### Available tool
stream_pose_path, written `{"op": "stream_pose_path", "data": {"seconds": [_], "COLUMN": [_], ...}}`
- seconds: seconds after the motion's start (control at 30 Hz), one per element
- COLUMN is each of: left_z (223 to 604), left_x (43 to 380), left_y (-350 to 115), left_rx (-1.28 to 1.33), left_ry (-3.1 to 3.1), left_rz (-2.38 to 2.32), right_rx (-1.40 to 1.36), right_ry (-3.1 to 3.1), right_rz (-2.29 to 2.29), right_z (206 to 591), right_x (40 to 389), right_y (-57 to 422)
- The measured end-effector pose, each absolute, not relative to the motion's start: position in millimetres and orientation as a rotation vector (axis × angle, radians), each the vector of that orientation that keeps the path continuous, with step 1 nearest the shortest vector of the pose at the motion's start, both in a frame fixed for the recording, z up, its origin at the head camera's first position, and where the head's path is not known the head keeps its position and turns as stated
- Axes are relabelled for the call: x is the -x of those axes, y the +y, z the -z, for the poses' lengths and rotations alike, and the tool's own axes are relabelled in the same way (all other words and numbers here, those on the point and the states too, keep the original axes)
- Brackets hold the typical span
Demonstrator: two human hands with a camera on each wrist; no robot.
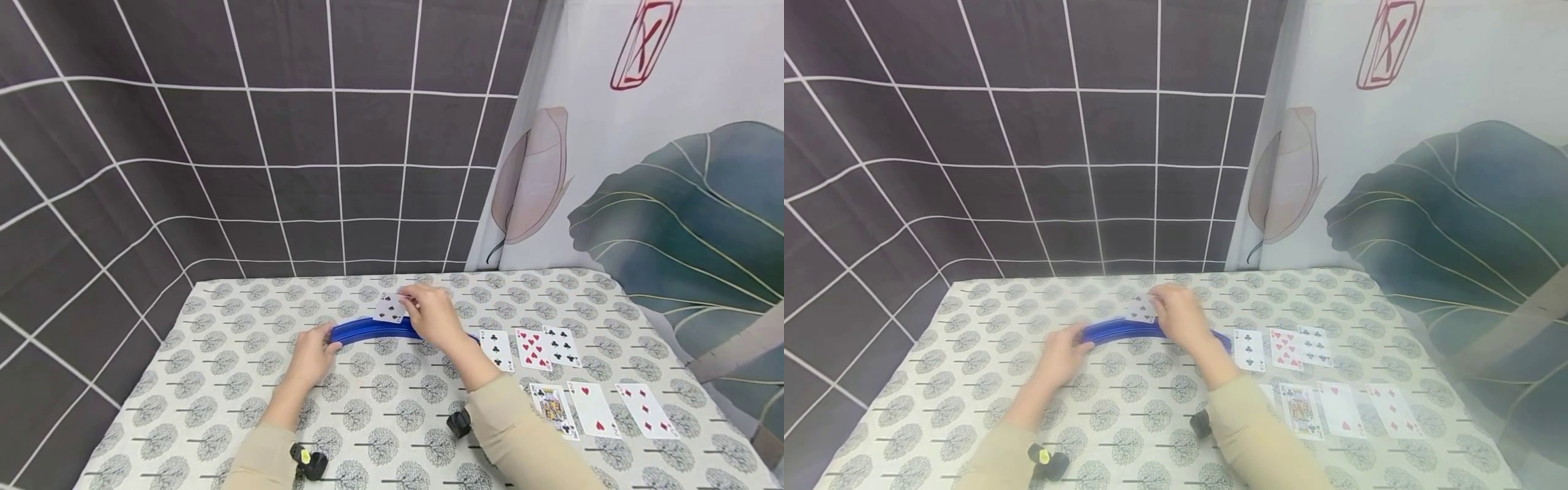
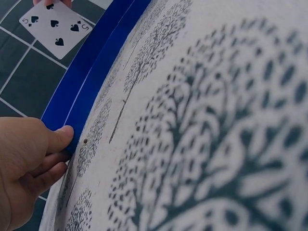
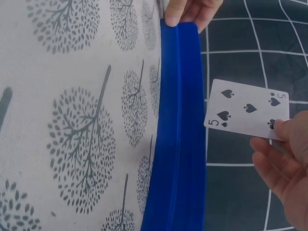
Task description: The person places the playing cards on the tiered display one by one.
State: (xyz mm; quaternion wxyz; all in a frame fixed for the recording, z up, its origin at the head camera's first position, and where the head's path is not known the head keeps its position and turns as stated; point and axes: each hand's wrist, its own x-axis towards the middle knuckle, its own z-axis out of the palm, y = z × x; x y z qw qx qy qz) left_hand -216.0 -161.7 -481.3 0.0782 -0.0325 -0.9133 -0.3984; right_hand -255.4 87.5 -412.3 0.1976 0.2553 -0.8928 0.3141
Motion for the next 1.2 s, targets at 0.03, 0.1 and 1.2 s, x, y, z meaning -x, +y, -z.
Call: {"op": "stream_pose_path", "data": {"seconds": [0.03, 0.1, 1.2], "left_z": [481, 481, 482], "left_x": [216, 217, 217], "left_y": [-162, -163, -162], "left_rx": [0.092, 0.087, 0.110], "left_ry": [-2.736, -2.737, -2.735], "left_rz": [1.194, 1.193, 1.174], "right_rx": [-0.725, -0.745, -0.825], "right_ry": [-2.492, -2.482, -2.529], "right_rz": [-0.874, -0.867, -0.836], "right_z": [412, 412, 410], "right_x": [256, 256, 254], "right_y": [87, 85, 53]}}
